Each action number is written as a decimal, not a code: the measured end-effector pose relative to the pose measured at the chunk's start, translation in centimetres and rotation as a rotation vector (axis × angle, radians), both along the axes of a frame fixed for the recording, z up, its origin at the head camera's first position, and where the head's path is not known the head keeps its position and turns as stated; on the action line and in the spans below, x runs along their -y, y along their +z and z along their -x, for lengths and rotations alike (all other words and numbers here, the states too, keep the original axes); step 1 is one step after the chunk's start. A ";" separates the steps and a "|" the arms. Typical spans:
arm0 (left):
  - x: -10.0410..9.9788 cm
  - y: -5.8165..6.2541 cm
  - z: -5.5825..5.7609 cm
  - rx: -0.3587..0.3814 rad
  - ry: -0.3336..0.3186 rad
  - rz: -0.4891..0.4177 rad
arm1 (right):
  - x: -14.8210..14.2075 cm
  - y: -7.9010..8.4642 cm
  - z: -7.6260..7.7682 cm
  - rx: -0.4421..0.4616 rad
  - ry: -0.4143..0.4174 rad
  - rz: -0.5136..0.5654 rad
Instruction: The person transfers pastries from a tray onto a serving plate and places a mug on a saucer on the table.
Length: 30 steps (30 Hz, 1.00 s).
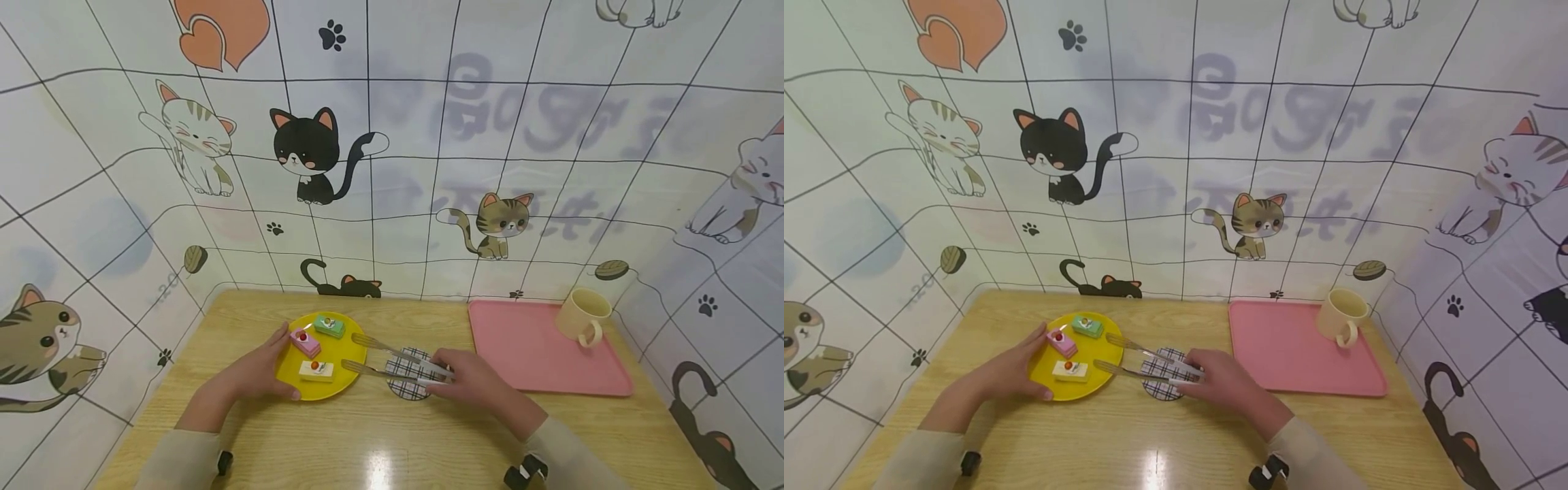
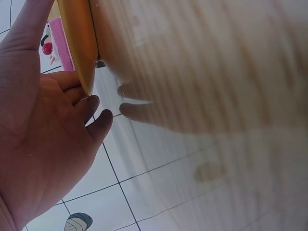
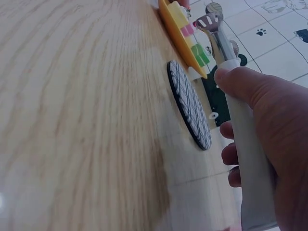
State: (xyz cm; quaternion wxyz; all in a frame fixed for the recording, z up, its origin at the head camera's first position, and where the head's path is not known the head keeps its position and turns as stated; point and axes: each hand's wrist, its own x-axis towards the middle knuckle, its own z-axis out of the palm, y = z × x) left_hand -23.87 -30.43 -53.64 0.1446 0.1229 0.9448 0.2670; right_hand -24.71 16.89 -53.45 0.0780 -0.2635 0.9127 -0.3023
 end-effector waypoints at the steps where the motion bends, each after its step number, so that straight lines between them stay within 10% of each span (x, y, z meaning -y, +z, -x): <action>1: 0.0 0.0 0.0 0.001 0.001 -0.001 | -0.3 -0.1 -0.1 -0.007 -0.008 -0.002; 20: -0.1 -0.1 -0.1 0.010 0.005 -0.005 | -7.6 -1.1 -2.7 -0.183 -0.132 0.033; 30: 0.0 -0.2 0.1 0.022 0.016 0.010 | -11.3 -1.7 -4.7 -0.104 -0.291 -0.005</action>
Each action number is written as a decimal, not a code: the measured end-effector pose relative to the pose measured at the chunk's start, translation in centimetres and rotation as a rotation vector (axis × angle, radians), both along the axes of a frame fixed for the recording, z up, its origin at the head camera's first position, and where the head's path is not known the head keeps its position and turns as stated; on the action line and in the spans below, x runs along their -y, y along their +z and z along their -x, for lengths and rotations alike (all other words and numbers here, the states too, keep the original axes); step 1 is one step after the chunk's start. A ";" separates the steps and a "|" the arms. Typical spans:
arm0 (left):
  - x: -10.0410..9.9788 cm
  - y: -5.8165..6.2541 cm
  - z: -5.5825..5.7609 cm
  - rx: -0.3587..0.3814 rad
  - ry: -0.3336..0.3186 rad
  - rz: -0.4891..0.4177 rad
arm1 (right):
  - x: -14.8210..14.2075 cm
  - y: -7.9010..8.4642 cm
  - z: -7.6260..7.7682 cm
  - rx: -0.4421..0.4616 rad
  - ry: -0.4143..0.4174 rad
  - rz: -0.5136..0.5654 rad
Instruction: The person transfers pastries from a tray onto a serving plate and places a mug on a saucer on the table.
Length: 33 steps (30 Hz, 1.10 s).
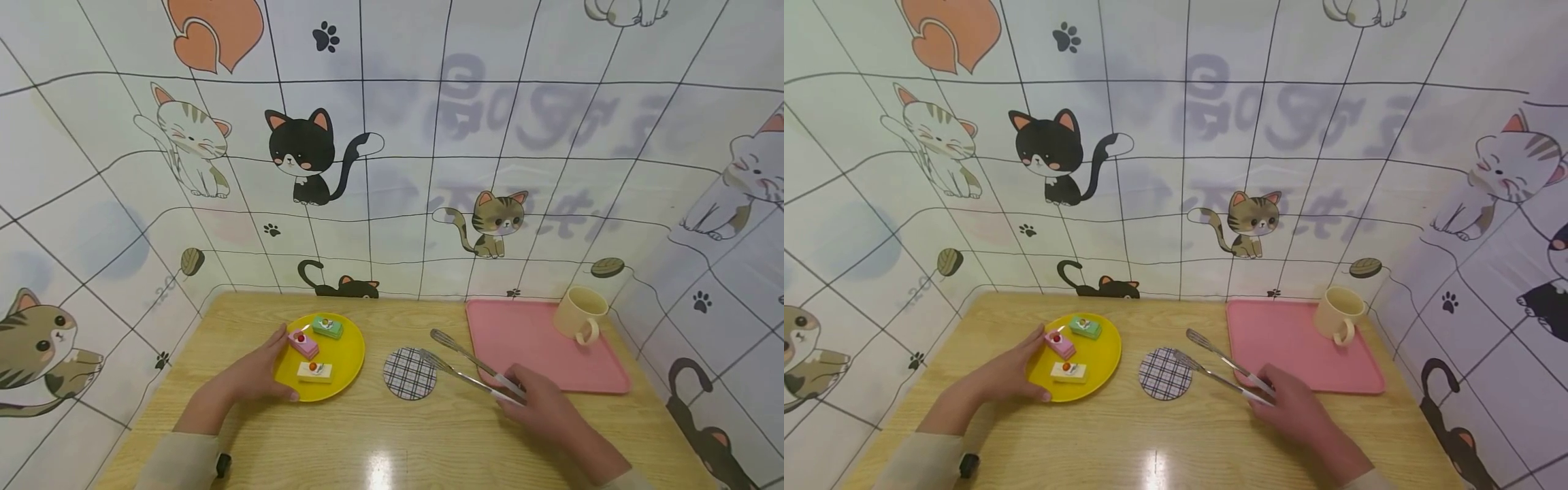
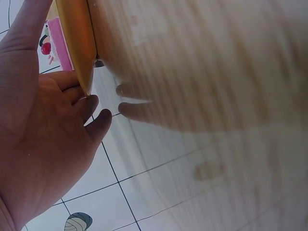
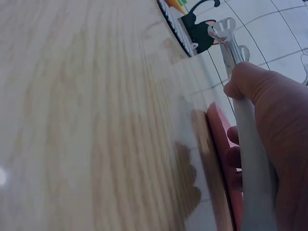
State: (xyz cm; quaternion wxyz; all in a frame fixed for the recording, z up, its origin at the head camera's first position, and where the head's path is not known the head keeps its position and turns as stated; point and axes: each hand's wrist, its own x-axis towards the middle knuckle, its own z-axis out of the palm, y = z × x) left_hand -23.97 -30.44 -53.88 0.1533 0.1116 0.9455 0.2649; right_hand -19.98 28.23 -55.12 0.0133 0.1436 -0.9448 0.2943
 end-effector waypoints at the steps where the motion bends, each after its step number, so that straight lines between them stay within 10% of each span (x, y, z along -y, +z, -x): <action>1: -0.1 0.0 0.0 0.001 -0.001 0.000 | -0.4 0.0 -0.2 0.013 -0.015 0.001; 33: -0.3 0.3 -0.2 0.012 0.006 -0.009 | -8.9 0.0 -4.5 0.182 -0.247 -0.085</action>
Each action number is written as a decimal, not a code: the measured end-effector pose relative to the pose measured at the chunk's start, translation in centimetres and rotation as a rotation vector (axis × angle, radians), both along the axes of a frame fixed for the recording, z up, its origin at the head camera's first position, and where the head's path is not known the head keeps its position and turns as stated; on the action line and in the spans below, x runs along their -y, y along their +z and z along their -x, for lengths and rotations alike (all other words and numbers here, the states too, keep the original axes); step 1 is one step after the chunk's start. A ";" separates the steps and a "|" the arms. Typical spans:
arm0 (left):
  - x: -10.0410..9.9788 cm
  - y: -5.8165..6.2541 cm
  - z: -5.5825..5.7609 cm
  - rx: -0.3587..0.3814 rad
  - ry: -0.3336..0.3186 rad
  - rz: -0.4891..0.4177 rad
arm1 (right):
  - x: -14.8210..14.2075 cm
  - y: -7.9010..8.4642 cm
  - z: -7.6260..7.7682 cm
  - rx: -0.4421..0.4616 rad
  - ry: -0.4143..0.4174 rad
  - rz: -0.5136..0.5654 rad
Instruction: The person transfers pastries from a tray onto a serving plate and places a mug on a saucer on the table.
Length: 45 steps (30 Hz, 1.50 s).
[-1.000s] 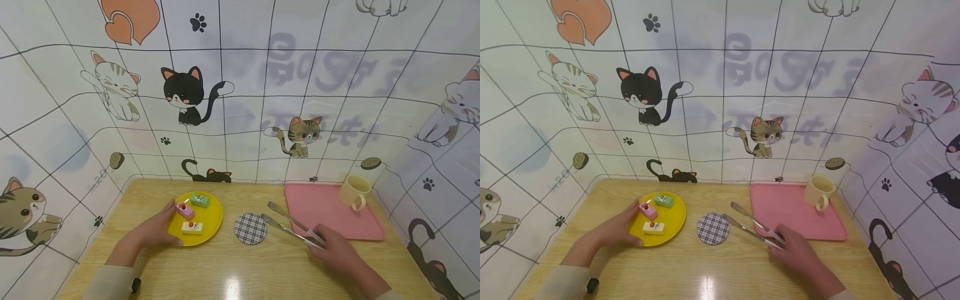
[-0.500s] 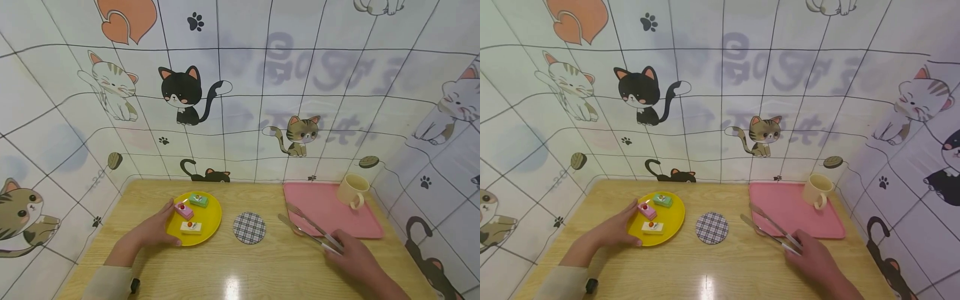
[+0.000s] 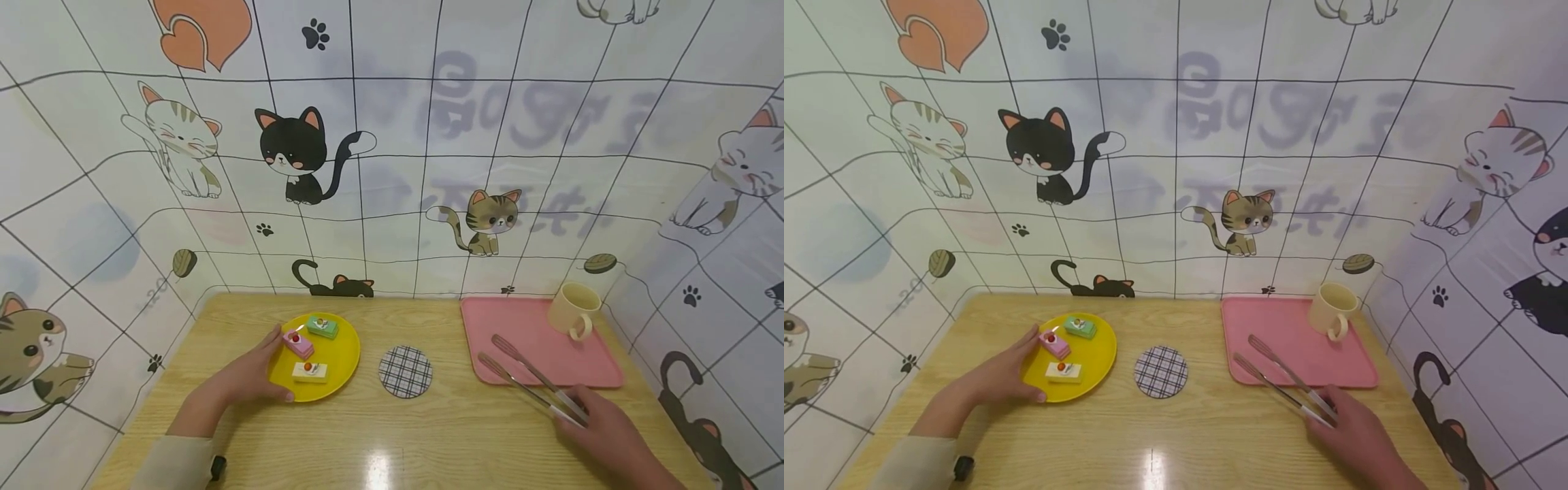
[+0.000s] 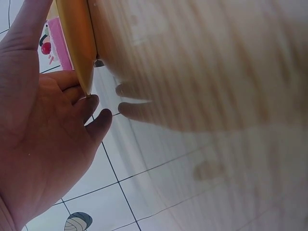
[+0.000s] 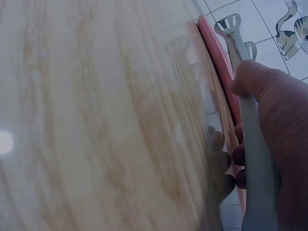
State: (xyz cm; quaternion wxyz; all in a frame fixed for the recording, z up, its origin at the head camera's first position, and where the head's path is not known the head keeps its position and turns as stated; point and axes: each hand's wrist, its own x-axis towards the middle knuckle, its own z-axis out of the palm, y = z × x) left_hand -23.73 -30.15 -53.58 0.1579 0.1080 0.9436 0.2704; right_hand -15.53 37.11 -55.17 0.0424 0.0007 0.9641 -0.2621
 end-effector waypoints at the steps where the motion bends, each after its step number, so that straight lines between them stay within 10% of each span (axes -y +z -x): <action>1: 0.0 0.0 0.0 0.001 0.002 -0.001 | -0.2 -0.1 -0.1 0.003 0.001 0.003; 45: 0.4 -0.5 0.2 -0.001 -0.004 -0.013 | -2.6 -0.9 -0.6 0.015 0.011 -0.111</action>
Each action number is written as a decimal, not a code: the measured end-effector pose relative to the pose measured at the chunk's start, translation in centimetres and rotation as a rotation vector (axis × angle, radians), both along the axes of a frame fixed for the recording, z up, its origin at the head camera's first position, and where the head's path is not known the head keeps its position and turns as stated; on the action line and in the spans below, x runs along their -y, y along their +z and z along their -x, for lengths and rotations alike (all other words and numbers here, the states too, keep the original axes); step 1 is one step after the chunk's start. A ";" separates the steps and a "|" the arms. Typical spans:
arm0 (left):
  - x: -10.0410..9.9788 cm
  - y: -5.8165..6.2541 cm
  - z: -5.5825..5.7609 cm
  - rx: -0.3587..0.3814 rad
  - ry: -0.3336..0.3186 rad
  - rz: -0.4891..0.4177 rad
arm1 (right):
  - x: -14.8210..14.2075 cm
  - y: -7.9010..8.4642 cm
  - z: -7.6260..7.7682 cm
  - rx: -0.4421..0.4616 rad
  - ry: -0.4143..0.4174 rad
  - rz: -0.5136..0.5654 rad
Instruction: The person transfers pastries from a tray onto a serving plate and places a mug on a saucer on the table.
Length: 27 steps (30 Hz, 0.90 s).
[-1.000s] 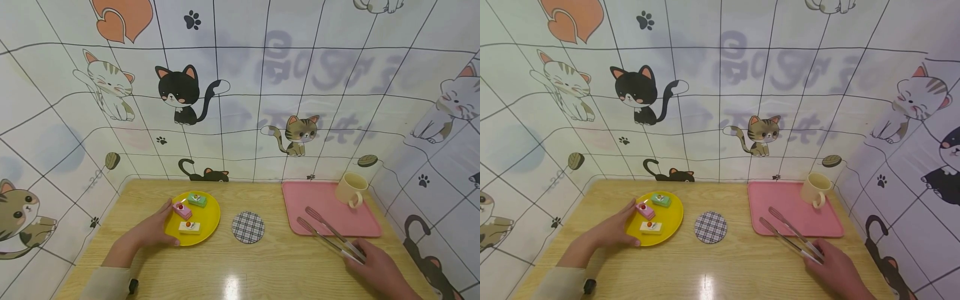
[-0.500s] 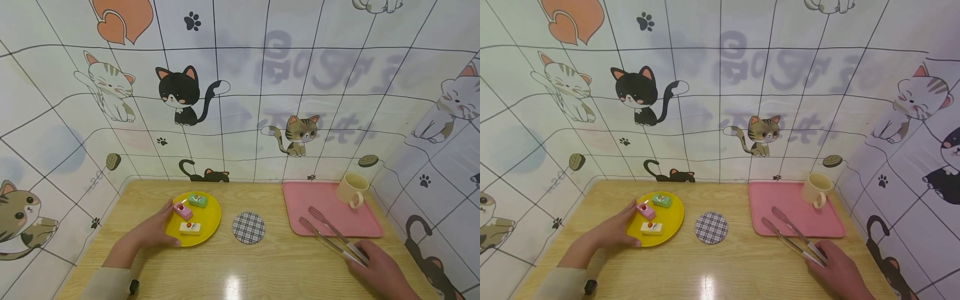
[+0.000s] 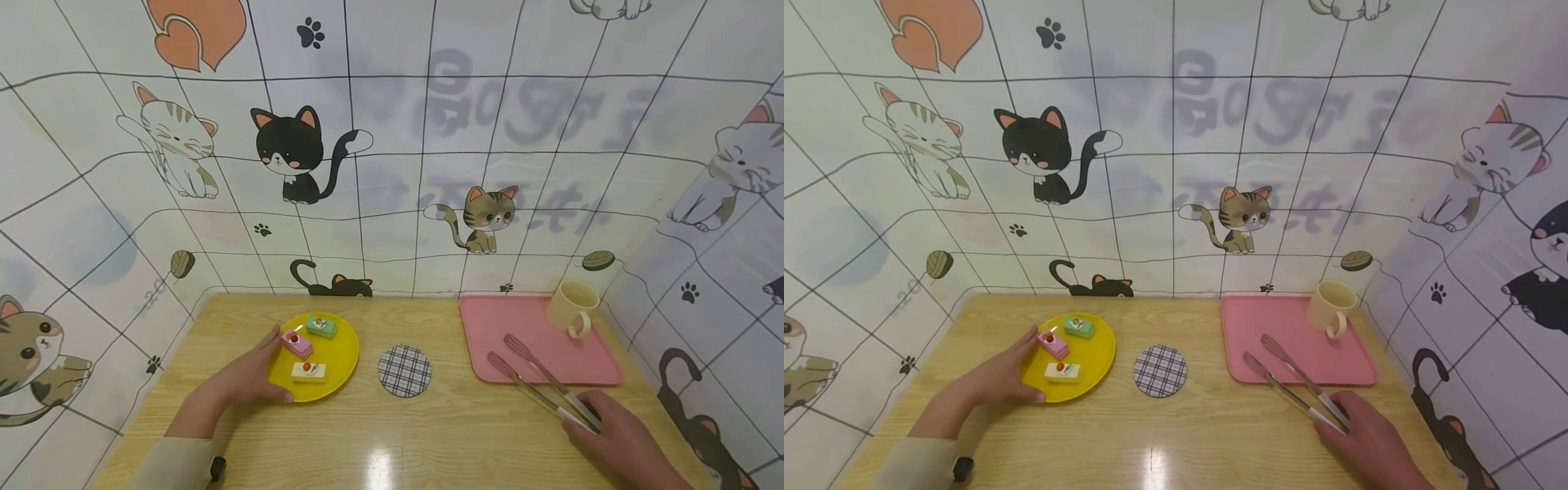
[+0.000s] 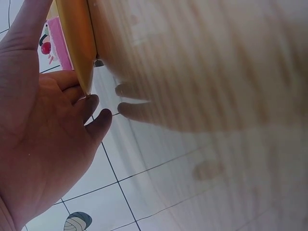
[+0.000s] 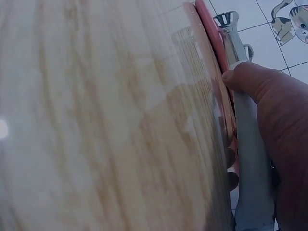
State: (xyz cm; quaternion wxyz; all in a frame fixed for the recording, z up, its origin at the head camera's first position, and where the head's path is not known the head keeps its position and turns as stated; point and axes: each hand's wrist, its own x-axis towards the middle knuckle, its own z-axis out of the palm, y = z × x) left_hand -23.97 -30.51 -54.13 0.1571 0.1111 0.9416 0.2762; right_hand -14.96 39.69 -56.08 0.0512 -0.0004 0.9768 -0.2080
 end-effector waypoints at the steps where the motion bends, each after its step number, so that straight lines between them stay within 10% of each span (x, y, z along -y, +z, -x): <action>1: 0.0 0.0 0.0 -0.002 0.000 -0.001 | 0.0 0.0 0.0 -0.005 0.002 -0.001; 19: 0.2 -0.1 0.2 0.002 -0.002 0.000 | 0.2 0.4 -0.1 -0.011 -0.017 0.016; 27: 0.2 -0.3 0.2 -0.007 -0.007 0.002 | 0.2 0.6 0.3 -0.207 -0.059 0.121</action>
